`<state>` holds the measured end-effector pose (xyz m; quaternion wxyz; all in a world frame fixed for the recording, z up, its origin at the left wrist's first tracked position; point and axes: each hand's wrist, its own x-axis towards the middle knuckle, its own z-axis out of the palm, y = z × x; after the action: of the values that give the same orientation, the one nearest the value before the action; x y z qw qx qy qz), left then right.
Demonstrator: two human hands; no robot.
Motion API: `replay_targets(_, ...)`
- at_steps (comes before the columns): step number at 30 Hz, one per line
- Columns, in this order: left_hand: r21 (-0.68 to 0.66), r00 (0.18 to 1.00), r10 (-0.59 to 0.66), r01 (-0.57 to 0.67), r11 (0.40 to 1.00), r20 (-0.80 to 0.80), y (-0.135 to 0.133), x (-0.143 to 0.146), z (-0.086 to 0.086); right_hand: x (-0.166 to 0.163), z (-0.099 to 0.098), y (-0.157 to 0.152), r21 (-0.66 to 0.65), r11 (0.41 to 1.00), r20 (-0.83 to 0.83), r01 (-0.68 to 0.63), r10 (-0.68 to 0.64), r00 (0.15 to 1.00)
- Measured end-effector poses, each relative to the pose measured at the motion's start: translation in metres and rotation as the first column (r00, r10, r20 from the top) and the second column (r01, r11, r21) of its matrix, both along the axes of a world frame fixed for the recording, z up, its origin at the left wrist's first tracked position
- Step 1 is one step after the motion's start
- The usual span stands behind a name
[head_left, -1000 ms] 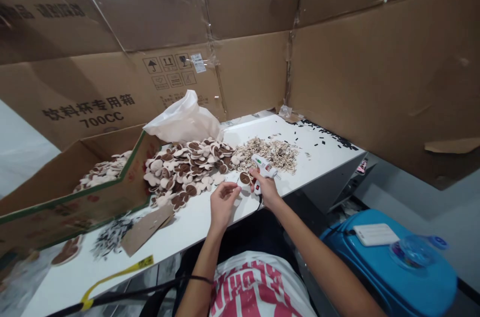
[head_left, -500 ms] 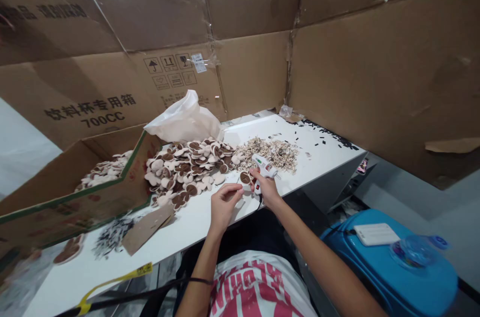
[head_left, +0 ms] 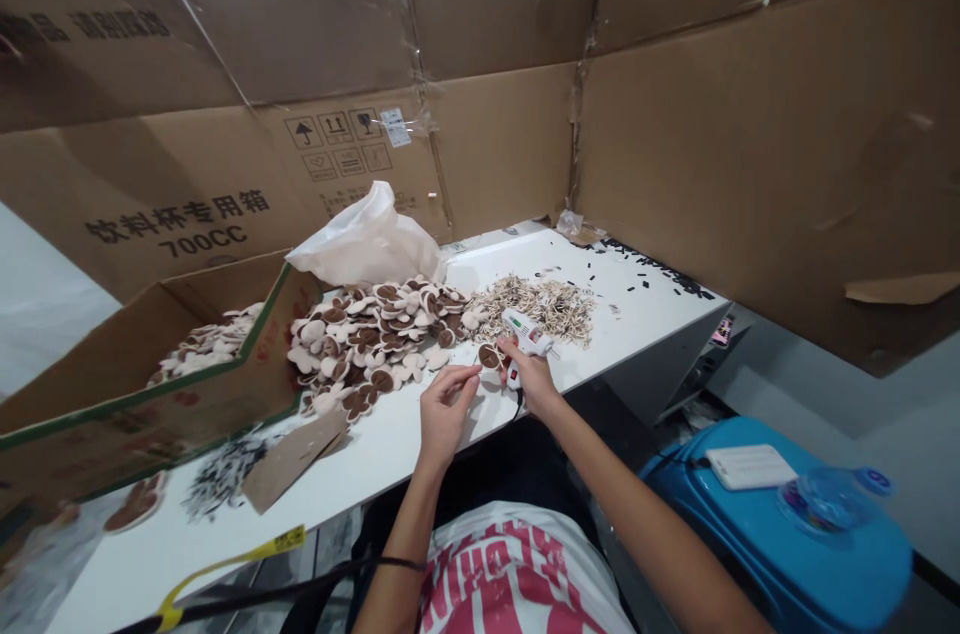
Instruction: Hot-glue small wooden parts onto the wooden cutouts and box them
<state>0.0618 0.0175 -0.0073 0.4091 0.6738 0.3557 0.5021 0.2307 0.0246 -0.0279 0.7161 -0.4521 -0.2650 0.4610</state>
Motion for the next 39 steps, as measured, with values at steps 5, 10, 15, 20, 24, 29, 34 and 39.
replay_targets(5, -0.038, 1.000, -0.009, 0.010, 0.999, 0.020, 0.001, 0.001, -0.004, -0.001, 0.001, 0.000, 0.012, 1.000, 0.008, 0.009, -0.009, 1.000)
replay_targets(10, -0.116, 0.998, 0.029, -0.022, 0.993, 0.059, 0.001, 0.002, -0.008, 0.000, 0.001, 0.000, 0.014, 1.000, 0.011, 0.004, -0.004, 1.000)
replay_targets(15, -0.098, 1.000, 0.014, -0.013, 0.995, 0.014, 0.002, 0.001, -0.007, 0.000, 0.002, -0.001, 0.004, 1.000, 0.038, -0.015, 0.015, 0.999)
replay_targets(20, -0.061, 1.000, 0.028, -0.028, 0.998, -0.003, 0.003, 0.001, -0.007, -0.002, 0.005, -0.003, 0.009, 0.999, 0.047, -0.031, 0.031, 0.998)
replay_targets(24, -0.054, 0.999, 0.030, -0.030, 0.998, -0.012, 0.003, 0.000, -0.008, -0.002, 0.004, -0.003, 0.022, 0.999, 0.073, -0.043, 0.041, 0.996)
replay_targets(29, -0.050, 0.999, 0.044, -0.045, 0.998, -0.023, 0.004, 0.000, -0.009, -0.002, -0.002, -0.002, 0.007, 0.998, 0.098, -0.059, 0.058, 0.994)
replay_targets(34, -0.039, 0.998, 0.054, -0.055, 0.998, -0.027, 0.005, 0.000, -0.009, -0.002, -0.005, -0.001, 0.021, 0.996, 0.146, -0.081, 0.077, 0.986)
replay_targets(39, -0.045, 0.998, 0.056, -0.057, 0.997, -0.027, 0.006, 0.001, -0.010, -0.002, -0.006, -0.002, 0.012, 0.996, 0.178, -0.084, 0.081, 0.981)
